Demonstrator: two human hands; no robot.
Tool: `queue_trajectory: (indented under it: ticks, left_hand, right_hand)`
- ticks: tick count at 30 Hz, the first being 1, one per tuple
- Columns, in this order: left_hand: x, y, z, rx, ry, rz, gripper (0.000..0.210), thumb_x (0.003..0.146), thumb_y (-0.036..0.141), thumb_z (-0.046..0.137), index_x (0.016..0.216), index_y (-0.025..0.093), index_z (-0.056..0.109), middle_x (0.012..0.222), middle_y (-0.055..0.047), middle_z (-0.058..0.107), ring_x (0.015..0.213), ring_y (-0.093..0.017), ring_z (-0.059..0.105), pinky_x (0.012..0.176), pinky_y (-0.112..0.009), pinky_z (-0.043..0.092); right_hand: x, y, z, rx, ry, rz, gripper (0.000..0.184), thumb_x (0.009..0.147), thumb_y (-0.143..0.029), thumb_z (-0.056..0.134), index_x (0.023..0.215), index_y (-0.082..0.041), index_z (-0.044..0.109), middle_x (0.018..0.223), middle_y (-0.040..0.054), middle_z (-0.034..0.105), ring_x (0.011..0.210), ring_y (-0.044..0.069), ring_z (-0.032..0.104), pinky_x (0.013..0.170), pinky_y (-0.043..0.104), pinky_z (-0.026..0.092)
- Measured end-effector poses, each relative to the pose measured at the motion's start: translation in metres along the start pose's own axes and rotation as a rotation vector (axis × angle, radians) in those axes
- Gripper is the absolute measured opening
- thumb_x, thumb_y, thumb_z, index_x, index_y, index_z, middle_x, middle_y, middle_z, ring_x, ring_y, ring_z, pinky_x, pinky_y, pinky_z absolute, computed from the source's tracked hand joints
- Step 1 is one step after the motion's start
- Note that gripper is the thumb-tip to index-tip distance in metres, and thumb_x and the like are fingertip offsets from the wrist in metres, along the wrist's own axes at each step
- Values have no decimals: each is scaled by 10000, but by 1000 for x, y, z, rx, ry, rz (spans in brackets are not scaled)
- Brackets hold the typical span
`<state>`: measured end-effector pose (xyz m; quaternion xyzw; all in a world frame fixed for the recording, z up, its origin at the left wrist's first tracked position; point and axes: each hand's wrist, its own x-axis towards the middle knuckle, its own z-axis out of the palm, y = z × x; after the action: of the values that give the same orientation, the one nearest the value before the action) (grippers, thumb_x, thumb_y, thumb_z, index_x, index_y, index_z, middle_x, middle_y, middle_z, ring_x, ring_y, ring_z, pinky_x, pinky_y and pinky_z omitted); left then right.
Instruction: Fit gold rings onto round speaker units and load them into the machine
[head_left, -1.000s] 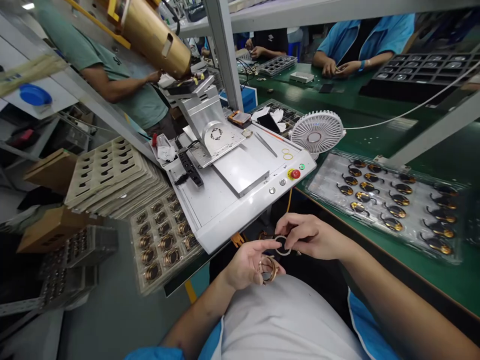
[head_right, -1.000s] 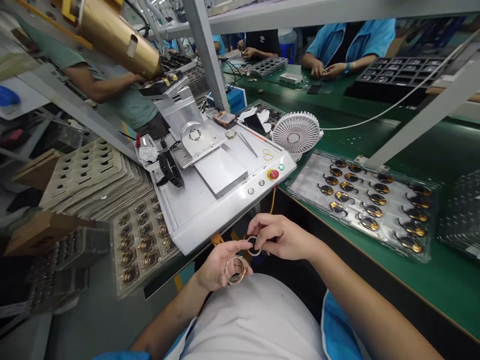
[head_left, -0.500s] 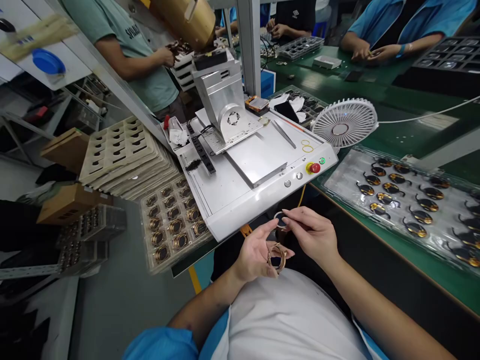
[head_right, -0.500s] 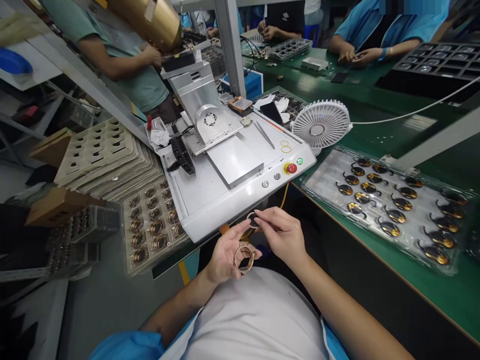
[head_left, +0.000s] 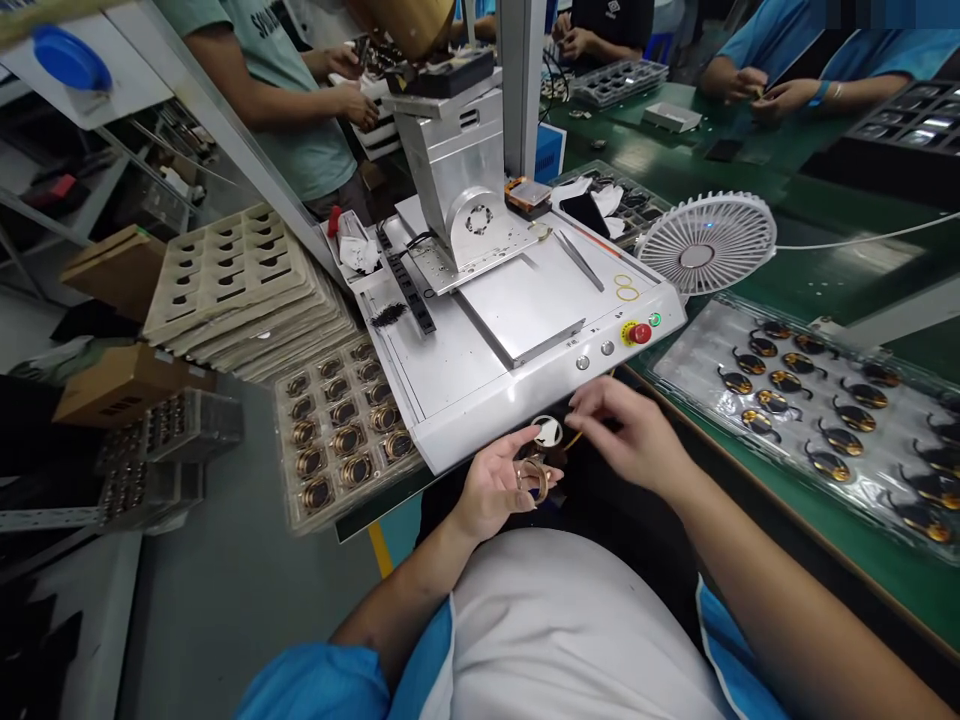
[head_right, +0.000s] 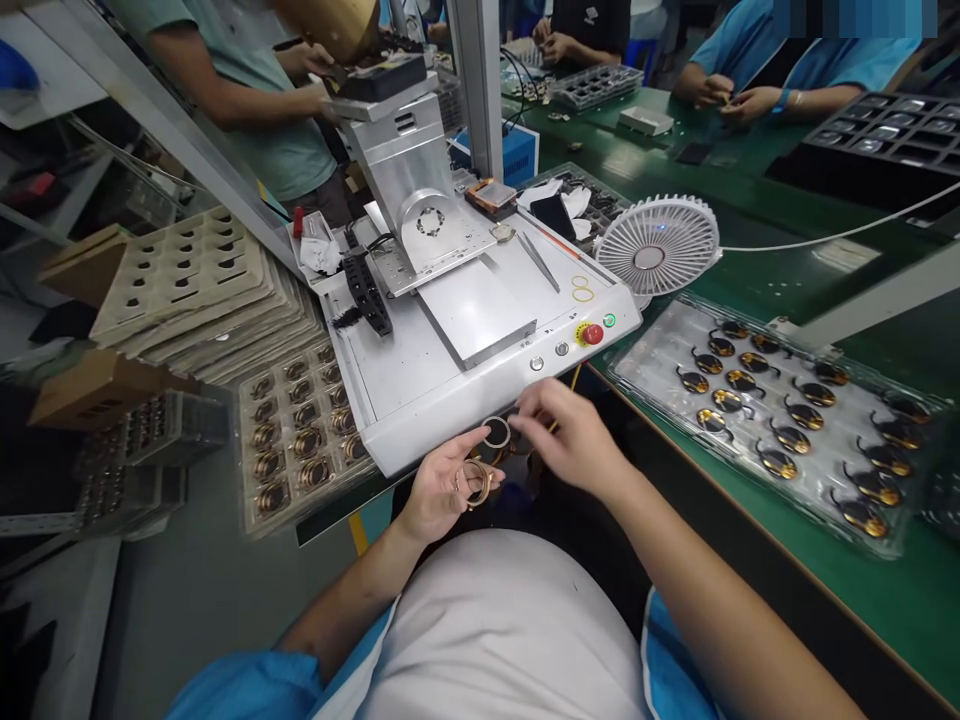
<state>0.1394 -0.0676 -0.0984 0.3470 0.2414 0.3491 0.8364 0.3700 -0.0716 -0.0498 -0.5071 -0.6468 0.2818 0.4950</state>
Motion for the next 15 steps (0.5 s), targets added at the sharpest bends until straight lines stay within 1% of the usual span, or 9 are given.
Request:
queue_trajectory:
  ticks: [3,6,8,10,12,13,14,15]
  left_hand:
    - [0,-1,1,17,-4,25,1057,505,431,1043,1425,152,602,971,-116,801,967,-277,776,918,-379,584]
    - [-3,1,3,71,-32,26,1100,510,441,1040,1464,159,572,995,-130,805,956,-268,769,903,-373,584]
    - [-8,2,3,116,-31,49,1120,528,470,1029,1490,157,548,1005,-140,805,966,-276,766,896,-377,587]
    - [-13,3,1,162,-29,91,1127,563,483,1013,1520,161,514,990,-138,801,993,-287,764,888,-377,593]
    - [-17,1,-3,238,-29,143,1132,602,471,1001,1556,177,468,1047,-156,791,1027,-304,762,875,-382,607]
    - [-19,0,-5,293,-27,176,1135,614,457,998,1572,197,446,1154,-182,768,1050,-316,760,866,-387,617]
    - [-20,-2,-6,358,-23,219,1140,620,444,998,1584,228,429,1314,-212,706,1070,-325,759,862,-396,629]
    - [-20,-5,-7,433,-19,266,1145,623,429,998,1593,267,412,1489,-234,586,1086,-330,759,866,-407,641]
  right_hand:
    - [46,7,-8,185,169,285,302,860,-383,800,774,-213,566,637,15,645,533,154,602,531,273,508]
    - [92,13,-12,310,285,508,381,781,-391,862,750,-225,520,583,8,637,444,153,565,453,282,506]
    - [111,16,-13,320,338,620,415,755,-381,887,767,-238,497,560,2,627,410,158,541,401,287,489]
    - [113,18,-13,286,379,668,462,718,-384,918,822,-248,489,536,-14,616,384,163,520,359,281,458]
    - [99,19,-11,247,410,626,497,706,-402,926,895,-252,491,510,-42,595,356,154,484,329,262,411]
    - [87,19,-9,239,421,584,498,717,-422,918,912,-253,492,492,-61,572,340,144,458,318,248,378]
    - [71,18,-5,239,418,544,481,736,-453,902,905,-250,500,476,-73,546,329,129,431,313,235,347]
    - [55,16,0,252,385,519,456,758,-493,880,879,-242,520,478,-70,541,330,118,423,315,226,332]
